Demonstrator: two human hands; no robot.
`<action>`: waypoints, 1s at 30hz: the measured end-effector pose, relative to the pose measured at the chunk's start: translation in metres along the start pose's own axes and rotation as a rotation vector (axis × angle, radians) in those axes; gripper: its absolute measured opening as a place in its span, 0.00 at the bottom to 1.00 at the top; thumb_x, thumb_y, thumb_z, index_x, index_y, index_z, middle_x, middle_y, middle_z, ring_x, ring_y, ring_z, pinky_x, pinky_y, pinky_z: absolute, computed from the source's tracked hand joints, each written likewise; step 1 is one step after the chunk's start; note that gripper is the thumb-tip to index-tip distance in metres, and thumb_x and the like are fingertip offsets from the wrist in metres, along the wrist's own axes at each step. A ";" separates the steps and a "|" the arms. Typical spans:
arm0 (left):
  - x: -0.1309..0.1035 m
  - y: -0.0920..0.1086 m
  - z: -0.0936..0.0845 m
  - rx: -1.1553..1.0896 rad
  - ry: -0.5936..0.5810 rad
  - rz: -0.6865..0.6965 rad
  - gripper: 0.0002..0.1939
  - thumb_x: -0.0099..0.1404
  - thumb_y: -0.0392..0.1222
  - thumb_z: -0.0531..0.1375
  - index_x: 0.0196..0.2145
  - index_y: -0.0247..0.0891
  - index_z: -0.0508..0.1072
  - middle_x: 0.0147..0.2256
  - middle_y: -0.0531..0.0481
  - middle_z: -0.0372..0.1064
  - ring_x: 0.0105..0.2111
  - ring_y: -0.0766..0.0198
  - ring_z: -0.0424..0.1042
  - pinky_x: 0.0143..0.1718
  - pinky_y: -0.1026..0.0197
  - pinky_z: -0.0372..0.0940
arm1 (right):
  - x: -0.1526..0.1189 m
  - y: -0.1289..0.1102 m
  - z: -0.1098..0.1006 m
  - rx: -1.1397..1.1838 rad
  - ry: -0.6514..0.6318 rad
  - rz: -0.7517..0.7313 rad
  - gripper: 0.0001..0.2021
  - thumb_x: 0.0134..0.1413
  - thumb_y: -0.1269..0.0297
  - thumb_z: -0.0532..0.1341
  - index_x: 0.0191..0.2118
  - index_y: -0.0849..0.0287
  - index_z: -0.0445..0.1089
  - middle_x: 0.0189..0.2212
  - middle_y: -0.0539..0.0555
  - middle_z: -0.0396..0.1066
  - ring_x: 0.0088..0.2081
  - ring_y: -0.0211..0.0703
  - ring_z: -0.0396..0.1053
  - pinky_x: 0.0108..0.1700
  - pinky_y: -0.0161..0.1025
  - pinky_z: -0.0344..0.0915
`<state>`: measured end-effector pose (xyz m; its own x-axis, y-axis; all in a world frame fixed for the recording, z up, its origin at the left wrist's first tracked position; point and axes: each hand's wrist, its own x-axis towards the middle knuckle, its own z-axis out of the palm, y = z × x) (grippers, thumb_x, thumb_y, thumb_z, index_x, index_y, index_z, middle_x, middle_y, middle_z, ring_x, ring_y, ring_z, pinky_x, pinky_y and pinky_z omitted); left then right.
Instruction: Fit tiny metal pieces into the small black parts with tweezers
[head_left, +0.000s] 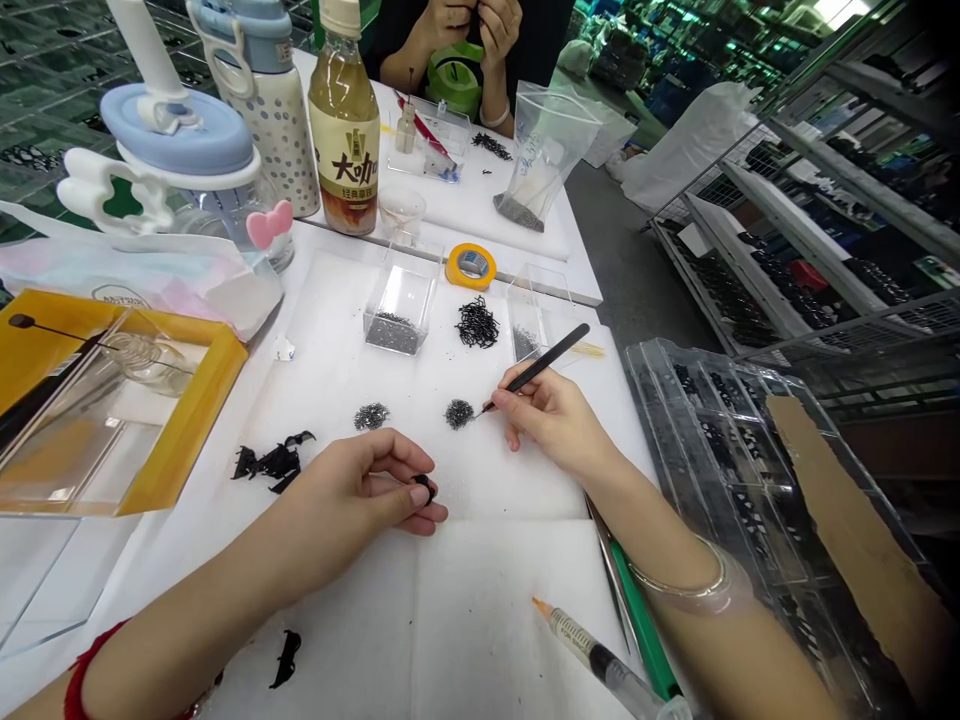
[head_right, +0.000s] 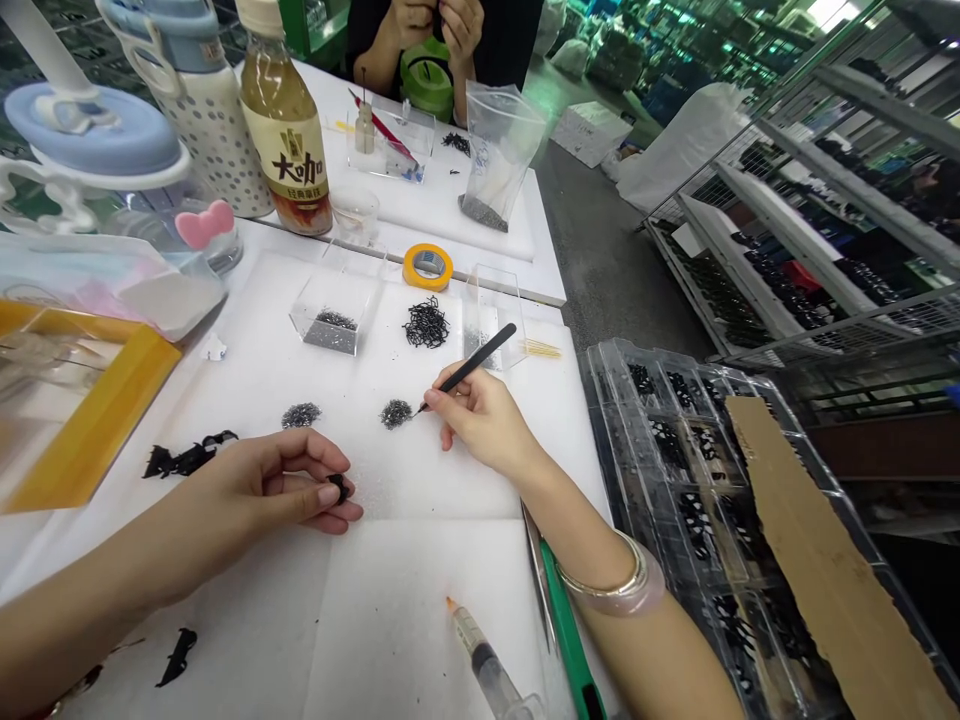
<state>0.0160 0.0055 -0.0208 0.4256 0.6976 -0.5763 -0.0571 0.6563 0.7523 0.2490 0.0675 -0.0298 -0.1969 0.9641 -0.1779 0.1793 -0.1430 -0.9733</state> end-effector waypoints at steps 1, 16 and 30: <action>0.000 0.000 0.000 -0.007 -0.002 0.005 0.04 0.63 0.37 0.61 0.36 0.36 0.69 0.32 0.53 0.70 0.38 0.58 0.79 0.42 0.59 0.73 | -0.001 -0.002 -0.001 0.013 0.009 -0.001 0.12 0.49 0.62 0.68 0.31 0.61 0.65 0.25 0.47 0.70 0.15 0.30 0.65 0.16 0.31 0.62; -0.001 0.005 -0.001 -0.054 -0.021 -0.044 0.05 0.62 0.35 0.62 0.33 0.37 0.68 0.30 0.51 0.76 0.36 0.61 0.79 0.43 0.59 0.71 | -0.054 -0.030 0.061 0.071 0.095 0.045 0.05 0.55 0.65 0.65 0.32 0.55 0.68 0.12 0.38 0.52 0.14 0.27 0.57 0.34 0.34 0.77; -0.002 0.005 0.001 -0.055 0.000 -0.033 0.06 0.61 0.34 0.64 0.31 0.37 0.68 0.30 0.52 0.77 0.34 0.65 0.79 0.39 0.66 0.72 | -0.051 -0.026 0.066 0.065 0.100 0.057 0.07 0.54 0.67 0.65 0.29 0.56 0.66 0.15 0.40 0.56 0.13 0.26 0.52 0.28 0.33 0.73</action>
<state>0.0156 0.0070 -0.0159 0.4281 0.6756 -0.6003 -0.0931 0.6937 0.7143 0.1905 0.0072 -0.0051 -0.0904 0.9710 -0.2214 0.1237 -0.2096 -0.9699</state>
